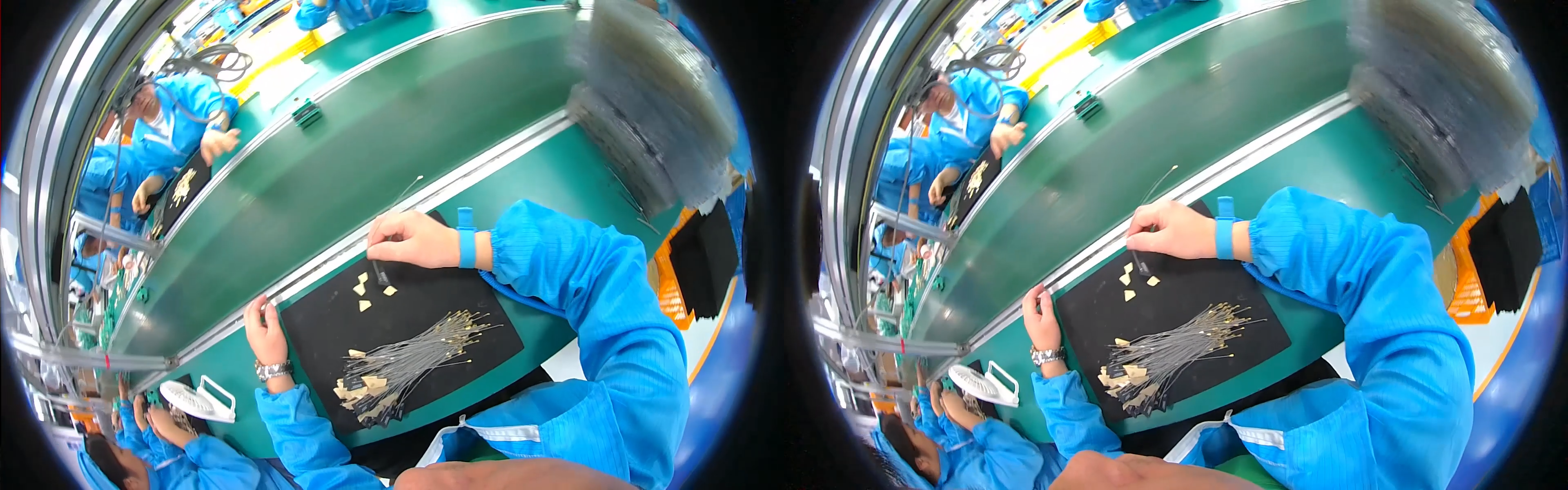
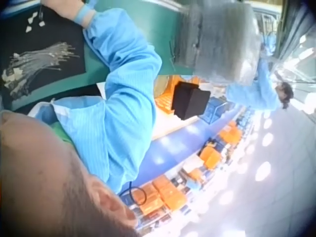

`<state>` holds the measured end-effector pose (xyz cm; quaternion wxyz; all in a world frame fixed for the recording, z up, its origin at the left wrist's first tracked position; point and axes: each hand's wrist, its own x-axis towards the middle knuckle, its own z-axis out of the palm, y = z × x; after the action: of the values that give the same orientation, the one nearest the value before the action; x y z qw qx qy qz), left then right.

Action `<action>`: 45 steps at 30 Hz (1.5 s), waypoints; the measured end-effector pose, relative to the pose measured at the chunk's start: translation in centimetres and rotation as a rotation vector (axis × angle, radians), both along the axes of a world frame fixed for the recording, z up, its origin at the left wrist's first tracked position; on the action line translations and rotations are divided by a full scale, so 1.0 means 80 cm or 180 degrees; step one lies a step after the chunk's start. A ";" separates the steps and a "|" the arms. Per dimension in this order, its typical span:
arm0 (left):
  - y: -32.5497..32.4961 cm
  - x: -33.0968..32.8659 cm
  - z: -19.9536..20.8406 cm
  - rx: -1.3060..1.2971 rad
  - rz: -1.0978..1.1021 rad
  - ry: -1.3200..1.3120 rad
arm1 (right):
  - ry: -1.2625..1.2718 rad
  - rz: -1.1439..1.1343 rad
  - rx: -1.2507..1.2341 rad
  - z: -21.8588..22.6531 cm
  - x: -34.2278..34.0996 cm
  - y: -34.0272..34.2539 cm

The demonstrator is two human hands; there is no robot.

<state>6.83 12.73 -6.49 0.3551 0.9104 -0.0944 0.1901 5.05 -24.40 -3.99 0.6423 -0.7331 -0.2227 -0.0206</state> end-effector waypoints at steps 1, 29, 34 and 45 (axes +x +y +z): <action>0.007 -0.001 0.000 -0.0036 -0.0074 0.0034 | -0.0110 -0.0015 -0.0086 0.000 0.001 0.003; -0.010 -0.013 0.008 -0.0218 -0.0070 0.0035 | 0.0531 0.0204 0.0526 0.011 -0.006 -0.002; -0.014 -0.010 0.010 -0.0151 -0.0095 -0.0078 | 0.0471 0.0198 0.0410 0.011 -0.004 -0.005; 0.156 0.151 0.026 0.1679 0.2527 0.0768 | 0.0411 0.0073 0.0214 0.016 -0.004 -0.005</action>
<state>18.88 25.20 -4.39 0.0210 0.9505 0.2568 0.1736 4.69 -24.80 -2.72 0.6798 -0.7083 -0.1883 0.0266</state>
